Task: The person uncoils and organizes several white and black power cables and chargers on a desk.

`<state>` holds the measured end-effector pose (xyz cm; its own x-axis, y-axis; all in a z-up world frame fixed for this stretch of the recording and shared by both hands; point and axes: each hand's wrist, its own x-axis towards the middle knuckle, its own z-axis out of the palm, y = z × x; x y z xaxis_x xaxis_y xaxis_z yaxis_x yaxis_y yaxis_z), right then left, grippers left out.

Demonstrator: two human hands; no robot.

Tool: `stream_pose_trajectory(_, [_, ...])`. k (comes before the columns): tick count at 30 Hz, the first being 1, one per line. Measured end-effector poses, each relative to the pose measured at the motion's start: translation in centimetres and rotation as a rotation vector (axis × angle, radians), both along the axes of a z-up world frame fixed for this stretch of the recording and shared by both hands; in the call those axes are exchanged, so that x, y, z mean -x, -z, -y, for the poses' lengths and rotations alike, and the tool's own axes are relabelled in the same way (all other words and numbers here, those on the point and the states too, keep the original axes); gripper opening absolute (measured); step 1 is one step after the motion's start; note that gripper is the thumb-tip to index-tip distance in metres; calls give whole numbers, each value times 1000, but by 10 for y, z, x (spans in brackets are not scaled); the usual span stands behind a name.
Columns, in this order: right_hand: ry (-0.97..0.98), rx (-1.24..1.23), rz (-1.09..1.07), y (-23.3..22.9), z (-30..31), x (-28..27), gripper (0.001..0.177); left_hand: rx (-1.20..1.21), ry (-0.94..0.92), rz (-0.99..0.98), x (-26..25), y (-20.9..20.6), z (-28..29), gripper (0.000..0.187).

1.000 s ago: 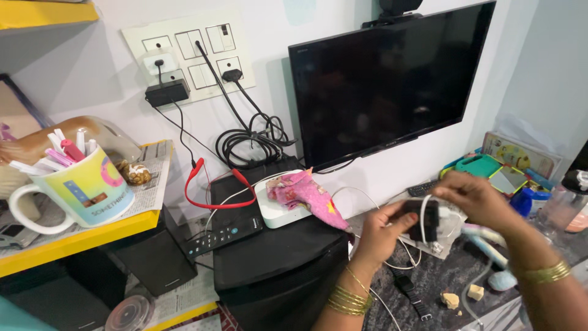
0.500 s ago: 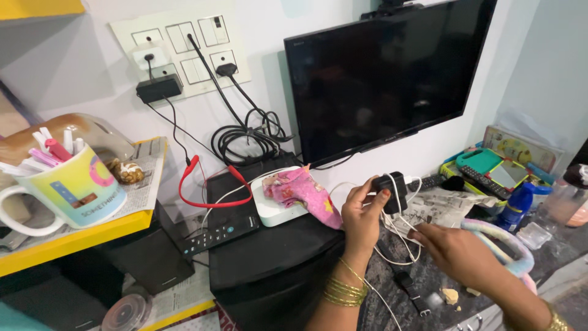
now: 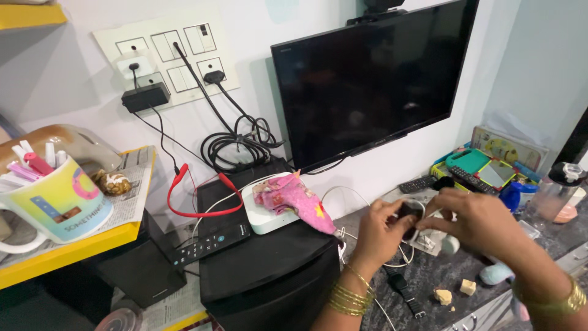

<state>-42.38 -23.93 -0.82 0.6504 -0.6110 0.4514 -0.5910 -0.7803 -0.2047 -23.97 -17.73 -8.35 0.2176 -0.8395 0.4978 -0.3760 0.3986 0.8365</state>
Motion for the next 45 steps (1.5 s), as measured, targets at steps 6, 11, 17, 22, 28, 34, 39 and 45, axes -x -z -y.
stream_pose_trajectory(6, [-454,-408,455,48,89,3,15,-41,196,15,-11,8,-10,45])
stream_pose_trajectory(11, [-261,-727,565,149,122,-26,16,-47,437,-604,-16,12,-7,36])
stream_pose_trajectory(17, [-149,-627,218,160,28,-35,30,157,129,-905,-28,18,9,36])
stream_pose_trajectory(22, [-350,-323,223,103,-27,-17,43,198,144,-1011,-25,31,15,38])
stream_pose_trajectory(28, [-157,-431,202,65,-44,10,51,178,164,-1011,-18,29,16,38])
stream_pose_trajectory(34, [-105,-320,858,65,-34,5,38,135,213,-1056,-7,22,9,38])
stream_pose_trajectory(39, [-209,-438,1154,75,-21,-16,31,108,260,-1093,3,15,0,36])
stream_pose_trajectory(45, [-18,-393,1015,71,-29,-43,33,167,287,-1092,6,17,-8,36])
